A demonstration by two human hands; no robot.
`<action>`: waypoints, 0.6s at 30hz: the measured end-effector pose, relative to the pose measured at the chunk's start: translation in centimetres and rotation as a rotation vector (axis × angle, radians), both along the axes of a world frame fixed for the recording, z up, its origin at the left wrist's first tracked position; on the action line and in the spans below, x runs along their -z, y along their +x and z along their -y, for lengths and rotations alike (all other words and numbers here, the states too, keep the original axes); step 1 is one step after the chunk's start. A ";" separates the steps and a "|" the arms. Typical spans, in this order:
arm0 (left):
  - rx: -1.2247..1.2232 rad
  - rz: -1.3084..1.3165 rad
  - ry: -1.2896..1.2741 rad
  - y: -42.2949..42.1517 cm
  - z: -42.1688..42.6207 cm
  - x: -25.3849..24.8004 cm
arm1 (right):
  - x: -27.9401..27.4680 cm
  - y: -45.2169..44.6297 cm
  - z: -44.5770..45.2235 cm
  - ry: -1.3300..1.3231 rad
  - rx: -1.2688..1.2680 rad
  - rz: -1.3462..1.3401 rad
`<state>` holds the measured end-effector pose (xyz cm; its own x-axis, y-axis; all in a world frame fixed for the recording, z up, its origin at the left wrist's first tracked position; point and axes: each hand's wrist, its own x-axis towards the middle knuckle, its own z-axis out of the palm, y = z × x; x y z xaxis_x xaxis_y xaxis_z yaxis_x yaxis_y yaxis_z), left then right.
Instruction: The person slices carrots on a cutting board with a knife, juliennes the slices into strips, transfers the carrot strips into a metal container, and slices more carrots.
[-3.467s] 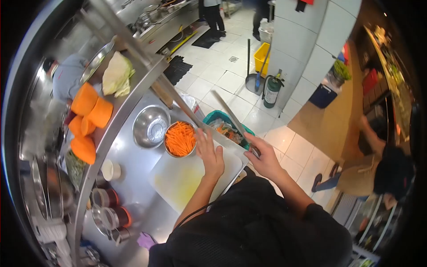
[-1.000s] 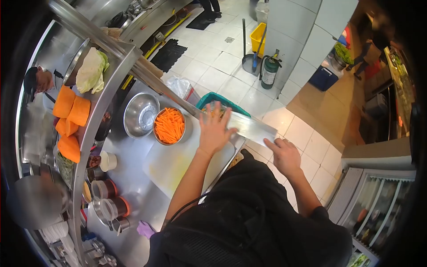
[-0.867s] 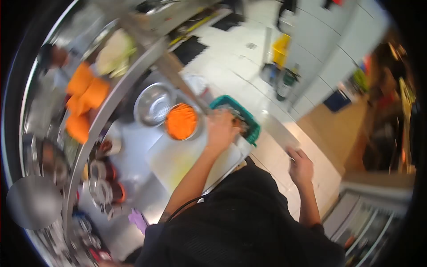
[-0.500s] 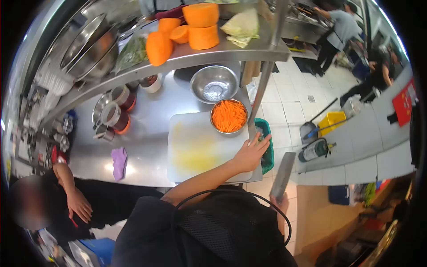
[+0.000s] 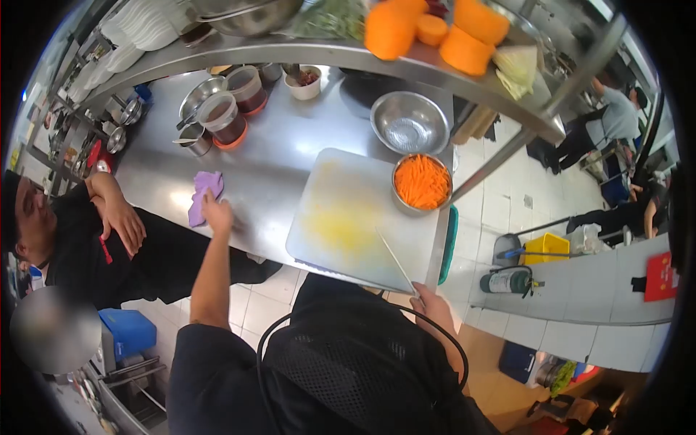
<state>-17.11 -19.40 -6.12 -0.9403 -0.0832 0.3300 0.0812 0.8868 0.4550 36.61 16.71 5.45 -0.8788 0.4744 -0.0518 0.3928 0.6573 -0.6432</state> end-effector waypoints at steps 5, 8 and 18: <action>0.101 0.031 -0.302 -1.5 5.1 0.4 | -1.5 -4.2 2.0 -0.249 0.184 0.370; 0.001 -0.021 -0.074 -2.2 4.1 0.6 | -1.9 -5.3 2.5 -0.201 0.190 0.301; 0.048 -0.118 0.133 -3.4 4.4 0.4 | 0.1 -11.8 3.6 -0.161 0.281 0.134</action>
